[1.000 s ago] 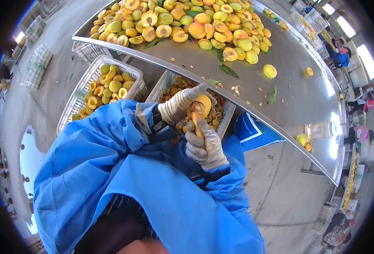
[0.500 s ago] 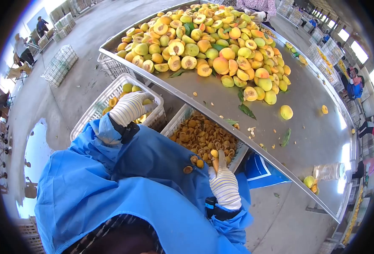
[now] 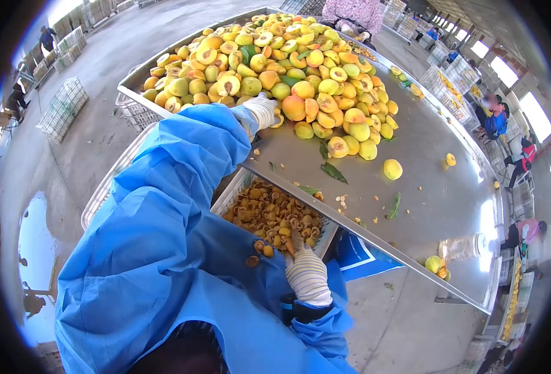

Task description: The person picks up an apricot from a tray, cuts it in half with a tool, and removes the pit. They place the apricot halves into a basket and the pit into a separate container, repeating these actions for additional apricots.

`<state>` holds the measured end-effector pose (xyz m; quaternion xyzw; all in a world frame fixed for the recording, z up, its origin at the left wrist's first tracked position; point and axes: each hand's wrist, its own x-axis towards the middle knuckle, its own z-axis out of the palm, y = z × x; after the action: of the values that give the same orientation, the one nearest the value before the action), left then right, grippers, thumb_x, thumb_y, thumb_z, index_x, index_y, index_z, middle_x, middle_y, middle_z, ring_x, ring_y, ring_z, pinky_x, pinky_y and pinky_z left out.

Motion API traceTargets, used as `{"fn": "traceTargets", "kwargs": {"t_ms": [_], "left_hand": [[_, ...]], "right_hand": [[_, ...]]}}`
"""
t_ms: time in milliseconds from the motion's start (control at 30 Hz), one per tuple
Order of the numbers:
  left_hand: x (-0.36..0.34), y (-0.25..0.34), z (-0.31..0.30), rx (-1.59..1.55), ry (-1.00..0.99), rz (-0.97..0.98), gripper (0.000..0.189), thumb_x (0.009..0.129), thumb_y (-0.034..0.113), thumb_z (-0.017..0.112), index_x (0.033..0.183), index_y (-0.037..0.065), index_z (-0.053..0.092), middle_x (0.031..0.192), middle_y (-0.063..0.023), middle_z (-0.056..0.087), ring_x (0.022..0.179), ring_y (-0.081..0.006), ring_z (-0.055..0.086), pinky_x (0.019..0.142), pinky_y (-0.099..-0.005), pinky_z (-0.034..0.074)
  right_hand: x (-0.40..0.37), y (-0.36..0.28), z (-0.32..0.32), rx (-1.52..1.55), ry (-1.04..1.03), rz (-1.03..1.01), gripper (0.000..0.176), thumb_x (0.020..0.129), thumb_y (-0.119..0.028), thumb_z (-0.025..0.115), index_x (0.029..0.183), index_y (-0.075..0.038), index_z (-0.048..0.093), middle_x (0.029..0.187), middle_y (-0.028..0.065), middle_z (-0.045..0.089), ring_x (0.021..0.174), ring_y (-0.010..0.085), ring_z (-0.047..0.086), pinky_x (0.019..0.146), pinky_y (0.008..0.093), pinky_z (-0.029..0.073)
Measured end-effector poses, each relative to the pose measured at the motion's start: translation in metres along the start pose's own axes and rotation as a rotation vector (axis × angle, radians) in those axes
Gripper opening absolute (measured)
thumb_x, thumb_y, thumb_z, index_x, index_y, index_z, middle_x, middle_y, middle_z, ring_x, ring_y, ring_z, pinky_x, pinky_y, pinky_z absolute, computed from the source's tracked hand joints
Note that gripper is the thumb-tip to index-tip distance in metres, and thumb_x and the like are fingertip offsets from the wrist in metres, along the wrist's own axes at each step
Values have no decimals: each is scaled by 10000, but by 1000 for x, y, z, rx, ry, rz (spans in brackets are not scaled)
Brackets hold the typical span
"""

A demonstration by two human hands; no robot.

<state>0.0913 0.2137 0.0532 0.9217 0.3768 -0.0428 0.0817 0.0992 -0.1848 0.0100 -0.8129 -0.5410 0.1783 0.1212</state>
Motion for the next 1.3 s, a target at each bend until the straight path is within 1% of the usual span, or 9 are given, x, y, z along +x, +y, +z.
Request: {"fn": "traceTargets", "kwargs": {"t_ms": [267,367,433,500,600,700,867,1167,1300], "left_hand": [[-8,-8,18,-305,90,-13,386,866,247,658,1179,36,575,1121,-198,616,953,-292,628,850,-392,517],[-57,-5,14,-785,392,140,534,827,229,749,1278,42,532,1143,-158,622,966,-250,627,804,-370,522],[-98,6,0,-1649,-64,74,601,814,157,774,1328,32,490,1205,-101,612,1007,-214,633,822,-347,545],[-121,16,18,-1991,-119,158,520,829,142,747,1276,8,518,1169,-111,618,1023,-217,642,872,-373,558],[-164,40,42,-2255,-152,158,395,834,119,721,1182,9,569,1089,-101,650,1012,-230,654,872,-371,566],[-201,71,57,-2308,-248,-100,403,832,212,761,1153,39,590,1084,-78,659,1011,-215,651,871,-362,552],[-213,103,85,-2067,-254,94,679,868,685,537,1127,63,619,1033,-75,670,942,-173,656,889,-318,522],[-220,107,88,-1978,-226,137,612,928,615,510,1091,37,623,966,-49,650,854,-125,624,775,-269,530],[-224,106,82,-1807,-167,174,713,894,726,409,1053,69,637,956,-52,662,877,-137,637,814,-274,521]], "right_hand": [[-5,-8,-6,69,-56,156,745,890,-234,566,1532,-153,196,980,238,662,811,411,649,704,504,511],[-8,-6,-5,49,15,82,742,885,-241,569,1527,-147,209,946,233,663,790,408,651,696,501,512],[-9,-4,-8,-33,16,74,714,885,-250,565,1513,-138,246,905,222,661,785,404,651,694,493,514],[-7,-7,-8,-1,-9,141,686,890,-229,555,1507,-135,269,925,229,662,802,413,647,710,492,518],[-5,-10,0,454,335,-28,471,913,-203,582,1345,-71,448,905,250,647,790,447,630,677,494,496],[-4,-23,-3,675,450,-62,341,919,-208,614,1201,-42,517,878,258,633,785,461,616,651,486,482],[-8,-31,-5,553,549,-73,250,910,-173,639,1090,-33,537,832,244,630,759,456,618,616,473,488],[-8,-31,3,305,655,-136,244,895,-185,654,1038,-32,528,778,210,636,688,420,635,570,460,507],[-9,-33,4,294,619,-122,244,898,-212,655,1013,-37,530,782,210,641,685,415,636,561,455,510]]}}
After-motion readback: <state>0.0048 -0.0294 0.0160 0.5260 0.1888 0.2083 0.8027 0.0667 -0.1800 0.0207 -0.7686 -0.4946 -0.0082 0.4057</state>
